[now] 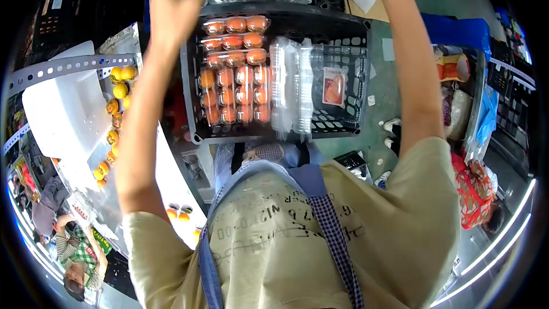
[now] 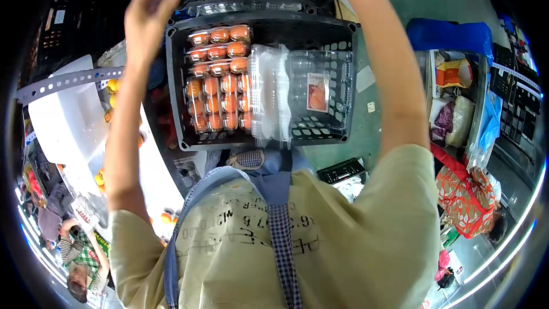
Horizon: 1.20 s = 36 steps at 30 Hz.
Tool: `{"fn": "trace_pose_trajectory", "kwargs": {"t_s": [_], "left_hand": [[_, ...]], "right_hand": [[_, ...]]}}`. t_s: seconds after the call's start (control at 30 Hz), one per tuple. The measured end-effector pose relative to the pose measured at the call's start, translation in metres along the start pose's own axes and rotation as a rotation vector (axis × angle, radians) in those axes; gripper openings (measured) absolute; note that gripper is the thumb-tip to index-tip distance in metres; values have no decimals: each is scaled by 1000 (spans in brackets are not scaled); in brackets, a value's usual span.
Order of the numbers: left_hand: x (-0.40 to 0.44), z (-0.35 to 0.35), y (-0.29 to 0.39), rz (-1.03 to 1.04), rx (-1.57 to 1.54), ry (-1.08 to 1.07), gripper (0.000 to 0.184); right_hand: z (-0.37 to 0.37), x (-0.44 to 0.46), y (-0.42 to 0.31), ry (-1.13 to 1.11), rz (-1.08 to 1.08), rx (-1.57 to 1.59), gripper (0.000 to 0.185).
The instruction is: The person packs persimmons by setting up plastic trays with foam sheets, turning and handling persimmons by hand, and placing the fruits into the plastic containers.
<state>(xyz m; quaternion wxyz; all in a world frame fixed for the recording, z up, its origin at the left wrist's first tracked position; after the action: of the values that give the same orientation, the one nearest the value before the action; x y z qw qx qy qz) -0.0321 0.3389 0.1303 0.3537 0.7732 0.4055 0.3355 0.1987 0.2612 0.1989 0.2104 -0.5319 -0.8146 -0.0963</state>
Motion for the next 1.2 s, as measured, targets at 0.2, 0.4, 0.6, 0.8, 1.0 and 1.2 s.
{"fn": "trace_pose_trajectory", "kwargs": {"t_s": [0.2, 0.4, 0.6, 0.8, 1.0, 1.2], "left_hand": [[-188, 39, -37, -478, -445, -77, 41], [-312, 43, -63, -766, -500, 158, 30], [-336, 9, -43, -762, -450, 235, 18], [-384, -37, -38, -670, -462, 350, 16], [-474, -90, -42, -686, -493, 423, 18], [-595, -162, -46, -751, -456, 616, 18]], "right_hand": [[-3, -155, -15, 67, 608, 323, 40], [42, -165, -42, -41, 635, 642, 30], [56, -113, -88, -237, 392, 551, 27], [36, -104, -160, -264, 272, 544, 27], [58, -102, -280, -296, 186, 624, 26], [86, -82, -483, -465, -123, 788, 23]]}}
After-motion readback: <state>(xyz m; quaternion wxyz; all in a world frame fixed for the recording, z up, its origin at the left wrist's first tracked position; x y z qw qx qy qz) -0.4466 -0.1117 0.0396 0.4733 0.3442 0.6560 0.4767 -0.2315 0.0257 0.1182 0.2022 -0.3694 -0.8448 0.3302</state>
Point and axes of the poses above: each hand's wrist, its own x-axis towards the middle knuckle, its own z-axis out of the palm, y = z × x, the point moved 7 cm from there along x, towards the middle knuckle, and after that the axes turned 5 degrees about -z, right-handed, at the moved point
